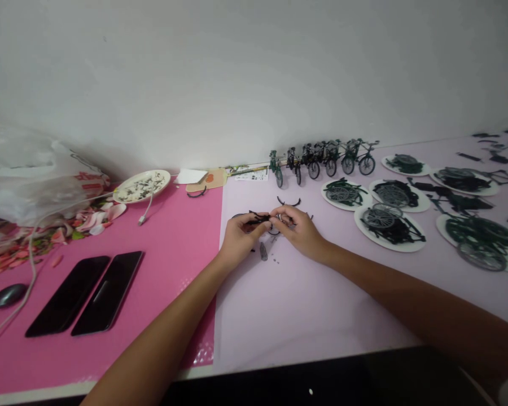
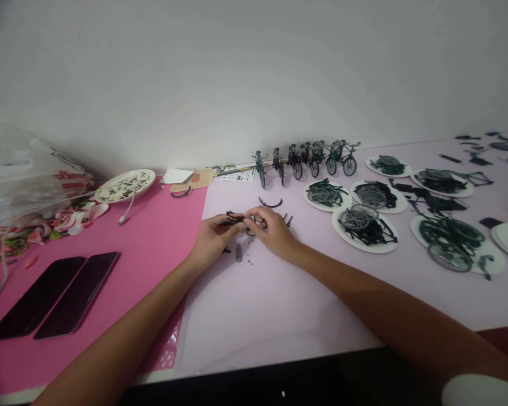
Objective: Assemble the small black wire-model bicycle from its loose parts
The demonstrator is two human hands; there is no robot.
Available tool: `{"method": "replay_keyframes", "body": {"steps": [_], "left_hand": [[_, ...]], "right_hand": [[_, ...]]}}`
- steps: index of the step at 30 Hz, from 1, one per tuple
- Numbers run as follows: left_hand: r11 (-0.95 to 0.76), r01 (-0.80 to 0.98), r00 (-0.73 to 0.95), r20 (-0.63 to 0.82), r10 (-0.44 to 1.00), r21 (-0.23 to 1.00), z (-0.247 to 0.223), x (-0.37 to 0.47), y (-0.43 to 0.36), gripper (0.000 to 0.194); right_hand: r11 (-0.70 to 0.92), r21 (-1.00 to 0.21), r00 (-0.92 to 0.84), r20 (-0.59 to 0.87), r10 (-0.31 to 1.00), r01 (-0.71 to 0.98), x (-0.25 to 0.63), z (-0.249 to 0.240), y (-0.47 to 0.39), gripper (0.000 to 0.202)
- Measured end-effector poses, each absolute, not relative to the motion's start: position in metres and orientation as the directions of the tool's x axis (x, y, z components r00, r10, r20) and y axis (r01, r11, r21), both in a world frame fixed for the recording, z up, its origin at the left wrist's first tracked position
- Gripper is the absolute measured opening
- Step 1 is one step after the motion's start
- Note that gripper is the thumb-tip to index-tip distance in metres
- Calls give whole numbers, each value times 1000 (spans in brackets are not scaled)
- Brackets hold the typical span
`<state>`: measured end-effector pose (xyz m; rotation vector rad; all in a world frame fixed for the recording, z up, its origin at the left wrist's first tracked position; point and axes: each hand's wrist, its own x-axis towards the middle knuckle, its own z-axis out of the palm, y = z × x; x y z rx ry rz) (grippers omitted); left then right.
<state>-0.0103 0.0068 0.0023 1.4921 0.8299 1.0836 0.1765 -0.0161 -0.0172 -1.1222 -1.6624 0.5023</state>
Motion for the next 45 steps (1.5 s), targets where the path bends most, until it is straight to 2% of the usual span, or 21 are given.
{"method": "replay_keyframes", "body": {"steps": [7, 14, 23, 32, 39, 45], "left_hand": [[-208, -14, 350, 199, 915, 978, 4, -11, 6, 28], [-222, -2, 362, 208, 909, 975, 4, -11, 6, 26], [-217, -23, 355, 211, 911, 976, 3, -10, 8, 34], [-213, -30, 369, 209, 906, 977, 6, -10, 5, 26], [-215, -31, 369, 211, 905, 976, 5, -10, 6, 30], [-224, -22, 366, 217, 905, 974, 7, -10, 4, 25]], "right_hand": [[511, -741, -67, 539, 839, 437, 177, -17, -16, 11], [502, -740, -90, 521, 849, 447, 178, -15, -17, 14], [545, -675, -154, 550, 821, 497, 181, -14, -15, 15], [567, -631, -154, 586, 796, 530, 181, -13, -15, 12], [511, -735, -91, 531, 842, 446, 178, -12, -17, 20], [456, -807, -45, 475, 879, 376, 175, -12, -18, 25]]}}
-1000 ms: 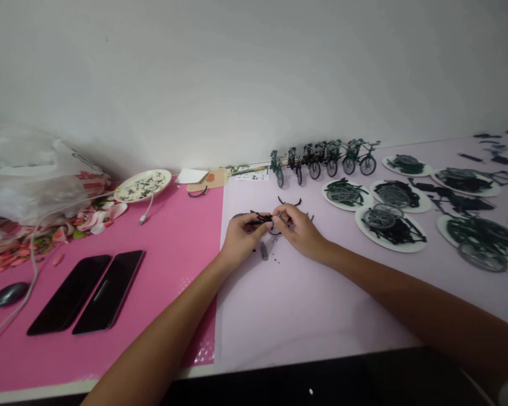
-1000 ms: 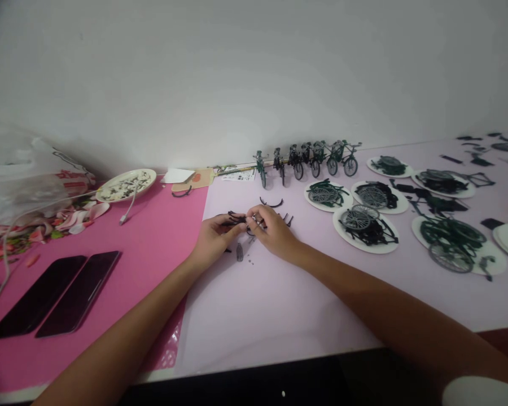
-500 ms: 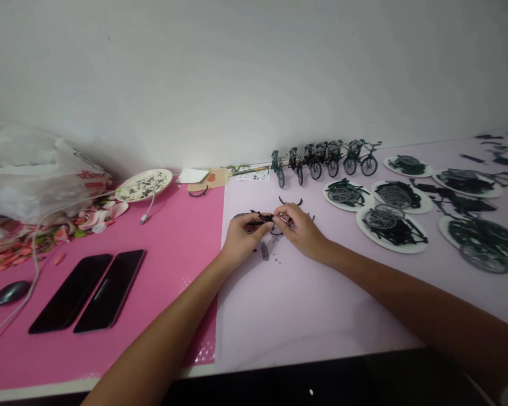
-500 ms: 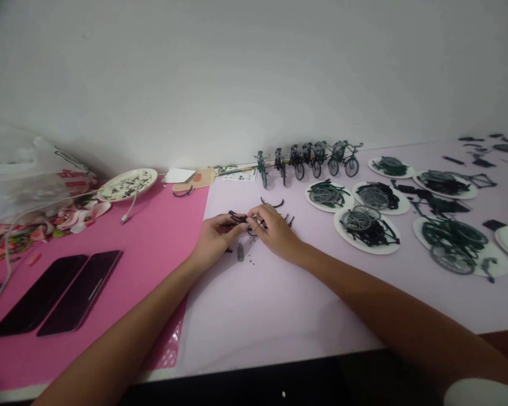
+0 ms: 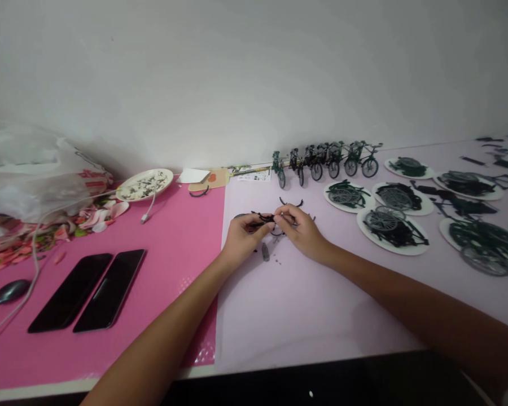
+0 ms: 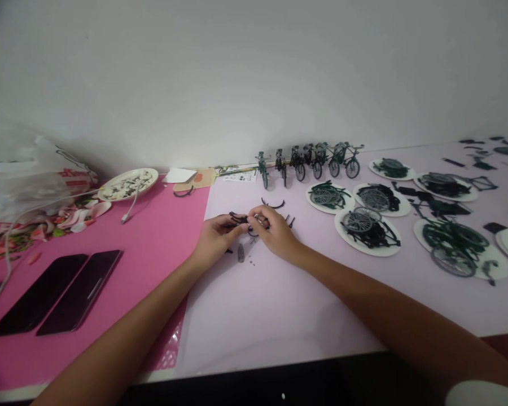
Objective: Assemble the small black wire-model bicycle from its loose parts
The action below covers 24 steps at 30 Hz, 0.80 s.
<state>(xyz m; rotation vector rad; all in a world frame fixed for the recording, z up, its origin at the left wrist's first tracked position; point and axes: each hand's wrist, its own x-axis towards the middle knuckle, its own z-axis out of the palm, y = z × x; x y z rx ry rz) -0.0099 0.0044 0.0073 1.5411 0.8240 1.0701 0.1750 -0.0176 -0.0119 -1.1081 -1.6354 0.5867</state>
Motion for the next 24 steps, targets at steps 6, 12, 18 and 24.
{"method": "replay_keyframes", "body": {"steps": [6, 12, 18, 24], "left_hand": [[-236, -17, 371, 225, 901, 972, 7, -10, 5, 24], [-239, 2, 371, 221, 902, 971, 4, -11, 6, 27], [-240, 5, 373, 221, 901, 971, 3, -12, 7, 27], [-245, 13, 361, 224, 905, 970, -3, -14, 12, 31]], "right_hand": [[466, -806, -33, 489, 872, 365, 175, -12, -18, 23], [475, -798, -38, 498, 866, 371, 174, -12, -17, 21], [466, -793, -52, 487, 872, 392, 175, -12, -17, 21], [498, -765, -57, 523, 850, 407, 177, -17, -13, 16]]}}
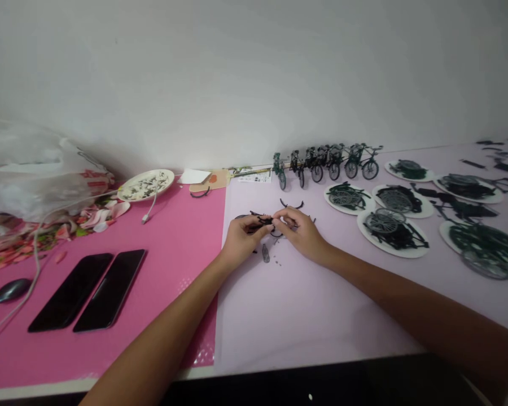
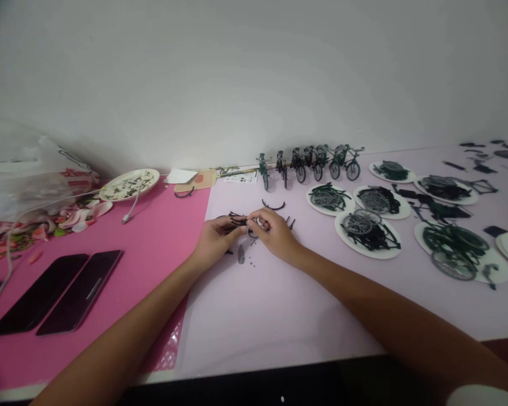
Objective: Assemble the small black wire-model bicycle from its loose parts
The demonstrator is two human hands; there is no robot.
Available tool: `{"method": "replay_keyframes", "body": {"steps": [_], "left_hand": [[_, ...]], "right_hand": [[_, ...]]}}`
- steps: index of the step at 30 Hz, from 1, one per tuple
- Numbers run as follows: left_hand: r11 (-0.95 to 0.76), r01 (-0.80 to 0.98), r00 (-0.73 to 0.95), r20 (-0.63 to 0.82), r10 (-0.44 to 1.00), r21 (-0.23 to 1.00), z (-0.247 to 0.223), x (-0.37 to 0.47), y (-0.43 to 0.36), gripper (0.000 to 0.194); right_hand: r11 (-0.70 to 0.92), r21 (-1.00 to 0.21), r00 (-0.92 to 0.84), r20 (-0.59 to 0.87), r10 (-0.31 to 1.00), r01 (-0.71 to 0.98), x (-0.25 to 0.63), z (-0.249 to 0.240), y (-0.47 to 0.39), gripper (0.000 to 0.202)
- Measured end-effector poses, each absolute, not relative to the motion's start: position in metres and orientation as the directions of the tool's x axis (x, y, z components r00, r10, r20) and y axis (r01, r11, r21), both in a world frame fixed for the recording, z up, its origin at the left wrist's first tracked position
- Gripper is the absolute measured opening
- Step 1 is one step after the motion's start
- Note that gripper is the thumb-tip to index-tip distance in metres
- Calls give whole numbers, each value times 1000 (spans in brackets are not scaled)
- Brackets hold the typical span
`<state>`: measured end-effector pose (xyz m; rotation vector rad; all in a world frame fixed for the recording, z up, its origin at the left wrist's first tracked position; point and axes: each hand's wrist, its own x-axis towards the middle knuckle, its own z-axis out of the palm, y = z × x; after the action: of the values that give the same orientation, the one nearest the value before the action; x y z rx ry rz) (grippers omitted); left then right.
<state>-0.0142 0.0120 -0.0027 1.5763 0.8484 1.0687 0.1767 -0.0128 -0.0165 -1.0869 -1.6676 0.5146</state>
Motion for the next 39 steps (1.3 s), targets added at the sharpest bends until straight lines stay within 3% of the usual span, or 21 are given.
{"method": "replay_keyframes", "body": {"steps": [20, 39], "left_hand": [[-330, 42, 373, 291, 881, 943, -1, -14, 11, 25], [-525, 155, 340, 454, 823, 837, -3, -18, 11, 17]], "right_hand": [[385, -888, -19, 393, 919, 253, 177, -14, -14, 22], [385, -889, -41, 387, 921, 246, 179, -16, -13, 20]]}}
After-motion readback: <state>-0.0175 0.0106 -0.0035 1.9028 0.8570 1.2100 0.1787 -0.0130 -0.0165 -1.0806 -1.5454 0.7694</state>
